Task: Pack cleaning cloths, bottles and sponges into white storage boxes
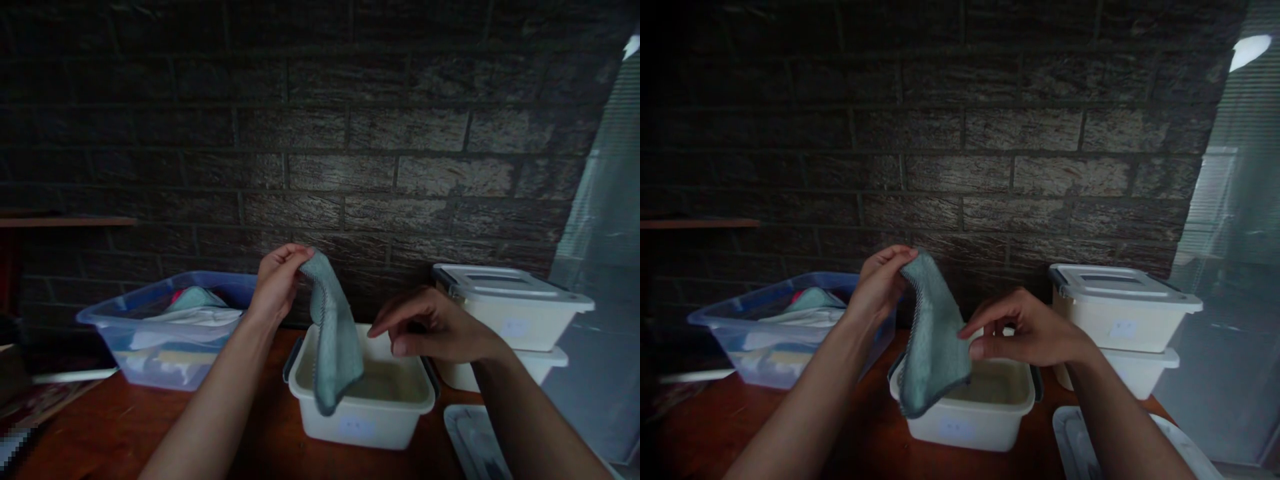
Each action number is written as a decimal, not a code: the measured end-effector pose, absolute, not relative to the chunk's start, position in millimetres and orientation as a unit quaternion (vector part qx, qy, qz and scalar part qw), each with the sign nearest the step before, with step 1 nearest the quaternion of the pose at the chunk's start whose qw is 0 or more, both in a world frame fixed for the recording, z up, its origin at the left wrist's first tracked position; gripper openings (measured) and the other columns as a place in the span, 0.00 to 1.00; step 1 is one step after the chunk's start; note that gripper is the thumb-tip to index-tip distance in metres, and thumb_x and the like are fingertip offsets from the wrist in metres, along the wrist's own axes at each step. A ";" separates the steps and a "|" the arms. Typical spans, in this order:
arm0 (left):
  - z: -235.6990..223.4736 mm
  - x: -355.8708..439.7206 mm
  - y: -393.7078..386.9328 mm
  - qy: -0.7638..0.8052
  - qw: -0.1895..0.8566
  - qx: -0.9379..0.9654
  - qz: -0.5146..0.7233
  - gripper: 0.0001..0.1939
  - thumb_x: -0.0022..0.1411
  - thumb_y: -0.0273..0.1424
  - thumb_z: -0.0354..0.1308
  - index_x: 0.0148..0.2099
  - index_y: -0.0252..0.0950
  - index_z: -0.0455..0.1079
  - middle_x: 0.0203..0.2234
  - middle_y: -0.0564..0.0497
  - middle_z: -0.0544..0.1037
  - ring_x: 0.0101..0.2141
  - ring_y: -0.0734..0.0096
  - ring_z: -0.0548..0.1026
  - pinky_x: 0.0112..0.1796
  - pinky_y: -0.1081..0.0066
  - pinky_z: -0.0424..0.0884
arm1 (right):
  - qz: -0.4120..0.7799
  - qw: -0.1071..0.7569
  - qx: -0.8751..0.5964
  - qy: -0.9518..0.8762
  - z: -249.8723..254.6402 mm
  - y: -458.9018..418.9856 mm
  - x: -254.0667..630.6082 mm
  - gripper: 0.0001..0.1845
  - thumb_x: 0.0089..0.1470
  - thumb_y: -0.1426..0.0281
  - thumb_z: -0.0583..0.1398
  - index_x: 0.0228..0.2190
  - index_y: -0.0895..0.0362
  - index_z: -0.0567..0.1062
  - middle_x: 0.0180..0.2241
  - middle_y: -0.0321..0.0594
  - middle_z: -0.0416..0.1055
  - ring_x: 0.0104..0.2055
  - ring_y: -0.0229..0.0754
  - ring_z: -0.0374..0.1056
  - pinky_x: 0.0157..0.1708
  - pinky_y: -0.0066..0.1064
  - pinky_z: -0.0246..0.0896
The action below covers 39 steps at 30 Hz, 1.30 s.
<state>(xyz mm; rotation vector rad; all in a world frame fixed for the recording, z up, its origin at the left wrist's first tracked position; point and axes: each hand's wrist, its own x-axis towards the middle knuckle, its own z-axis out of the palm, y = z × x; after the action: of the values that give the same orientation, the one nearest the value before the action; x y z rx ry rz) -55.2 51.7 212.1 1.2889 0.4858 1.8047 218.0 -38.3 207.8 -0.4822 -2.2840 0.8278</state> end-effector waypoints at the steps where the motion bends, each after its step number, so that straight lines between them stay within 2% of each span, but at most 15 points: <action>1: 211.6 -53.6 50.0 0.197 0.430 0.516 0.715 0.12 0.49 0.31 0.74 0.34 0.34 0.76 0.27 0.54 0.78 0.26 0.77 0.75 0.29 0.78 0.70 | 0.316 0.358 -0.211 -0.853 206.7 -36.1 216.6 0.13 0.59 0.64 0.68 0.45 0.55 0.85 0.39 0.44 0.82 0.32 0.37 0.71 0.30 0.28 0.66; 4: 211.4 -47.4 40.3 0.202 0.452 0.541 0.680 0.15 0.50 0.30 0.74 0.39 0.34 0.77 0.29 0.54 0.79 0.27 0.76 0.76 0.30 0.78 0.70 | 0.270 0.469 -0.277 -0.794 202.3 -24.5 215.2 0.15 0.60 0.61 0.67 0.46 0.53 0.83 0.41 0.43 0.82 0.34 0.39 0.73 0.32 0.29 0.68; 7: 212.0 -37.1 23.7 0.187 0.483 0.600 0.609 0.18 0.54 0.32 0.73 0.46 0.37 0.75 0.33 0.52 0.81 0.29 0.75 0.77 0.31 0.77 0.71 | 0.191 0.515 -0.269 -0.791 198.1 -13.5 214.0 0.27 0.57 0.63 0.70 0.58 0.48 0.75 0.54 0.43 0.77 0.51 0.46 0.73 0.48 0.36 0.70; 9: 211.5 -28.4 11.4 0.167 0.506 0.633 0.562 0.20 0.57 0.32 0.72 0.50 0.39 0.73 0.36 0.52 0.81 0.30 0.74 0.78 0.31 0.77 0.72 | 0.174 0.507 -0.234 -0.811 195.8 -10.0 210.8 0.38 0.55 0.65 0.72 0.64 0.44 0.68 0.62 0.42 0.70 0.62 0.49 0.66 0.59 0.42 0.64; 11: 209.7 -19.9 1.2 0.147 0.520 0.659 0.524 0.20 0.60 0.33 0.71 0.52 0.40 0.71 0.38 0.51 0.81 0.30 0.74 0.78 0.31 0.77 0.73 | 0.185 0.499 -0.198 -0.823 193.6 -9.4 205.8 0.45 0.52 0.66 0.73 0.67 0.43 0.64 0.65 0.42 0.66 0.66 0.49 0.61 0.65 0.45 0.57; 13: 206.9 -13.2 -5.0 0.132 0.523 0.682 0.494 0.20 0.62 0.34 0.69 0.53 0.41 0.69 0.38 0.51 0.81 0.29 0.75 0.77 0.30 0.77 0.72 | 0.206 0.495 -0.179 -0.825 191.5 -9.8 200.5 0.44 0.51 0.66 0.74 0.65 0.45 0.65 0.61 0.41 0.70 0.63 0.49 0.65 0.63 0.43 0.59; 16: 202.8 -8.0 -6.3 0.124 0.519 0.705 0.467 0.19 0.64 0.34 0.68 0.54 0.41 0.68 0.39 0.51 0.80 0.31 0.74 0.78 0.31 0.77 0.71 | 0.250 0.473 -0.200 -0.821 189.2 -10.2 196.0 0.28 0.53 0.64 0.72 0.54 0.51 0.76 0.46 0.39 0.77 0.47 0.44 0.72 0.48 0.35 0.68; 19: 201.1 -8.8 -1.3 0.134 0.503 0.715 0.466 0.21 0.62 0.34 0.69 0.54 0.41 0.66 0.40 0.50 0.80 0.33 0.73 0.78 0.32 0.76 0.72 | 0.261 0.466 -0.249 -0.808 188.6 -9.5 198.3 0.14 0.56 0.61 0.70 0.40 0.56 0.81 0.35 0.36 0.75 0.35 0.39 0.68 0.35 0.29 0.64; 22: 200.7 -13.3 5.5 0.147 0.477 0.729 0.469 0.27 0.57 0.32 0.73 0.55 0.41 0.67 0.41 0.50 0.79 0.37 0.71 0.78 0.36 0.74 0.72 | 0.253 0.501 -0.282 -0.778 189.4 -8.3 205.4 0.14 0.58 0.59 0.68 0.30 0.58 0.79 0.27 0.34 0.70 0.29 0.36 0.62 0.28 0.27 0.57; 25: 199.4 -18.2 12.0 0.164 0.472 0.747 0.437 0.29 0.55 0.32 0.75 0.56 0.41 0.68 0.40 0.50 0.79 0.38 0.70 0.78 0.37 0.73 0.72 | 0.277 0.561 -0.285 -0.726 192.0 -7.0 213.7 0.15 0.58 0.58 0.68 0.30 0.57 0.78 0.25 0.33 0.69 0.27 0.36 0.61 0.26 0.27 0.56; 27: 197.9 -21.2 16.4 0.175 0.488 0.757 0.398 0.25 0.56 0.34 0.74 0.54 0.39 0.71 0.39 0.49 0.81 0.36 0.69 0.79 0.35 0.73 0.72 | 0.275 0.600 -0.286 -0.694 194.8 -6.4 219.5 0.15 0.58 0.57 0.68 0.31 0.56 0.78 0.27 0.33 0.70 0.28 0.36 0.62 0.27 0.28 0.58; 31: 196.1 -29.8 27.4 0.186 0.481 0.777 0.360 0.13 0.60 0.38 0.70 0.42 0.36 0.77 0.34 0.47 0.82 0.31 0.68 0.78 0.31 0.73 0.69 | 0.268 0.657 -0.284 -0.645 201.0 -5.0 231.7 0.16 0.58 0.56 0.68 0.28 0.55 0.77 0.26 0.33 0.68 0.27 0.36 0.60 0.27 0.27 0.56; 35: 200.1 -45.1 39.2 0.217 0.441 0.787 0.373 0.09 0.60 0.37 0.69 0.36 0.37 0.80 0.28 0.49 0.80 0.27 0.71 0.75 0.27 0.76 0.64 | 0.273 0.694 -0.286 -0.602 205.9 -1.1 243.2 0.17 0.57 0.54 0.68 0.26 0.54 0.77 0.24 0.33 0.69 0.25 0.38 0.60 0.25 0.29 0.56; 39: 206.5 -59.0 45.4 0.228 0.406 0.786 0.407 0.10 0.60 0.38 0.69 0.38 0.37 0.81 0.31 0.48 0.82 0.31 0.68 0.77 0.33 0.74 0.69 | 0.280 0.721 -0.276 -0.570 209.9 4.2 250.8 0.15 0.55 0.55 0.69 0.28 0.53 0.78 0.26 0.33 0.72 0.25 0.38 0.62 0.27 0.29 0.59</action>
<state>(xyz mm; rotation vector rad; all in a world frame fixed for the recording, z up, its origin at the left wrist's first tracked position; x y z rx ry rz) -59.0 45.4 206.5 1.9813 0.5741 1.0277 250.8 4.2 209.9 -0.6109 -1.2603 0.6192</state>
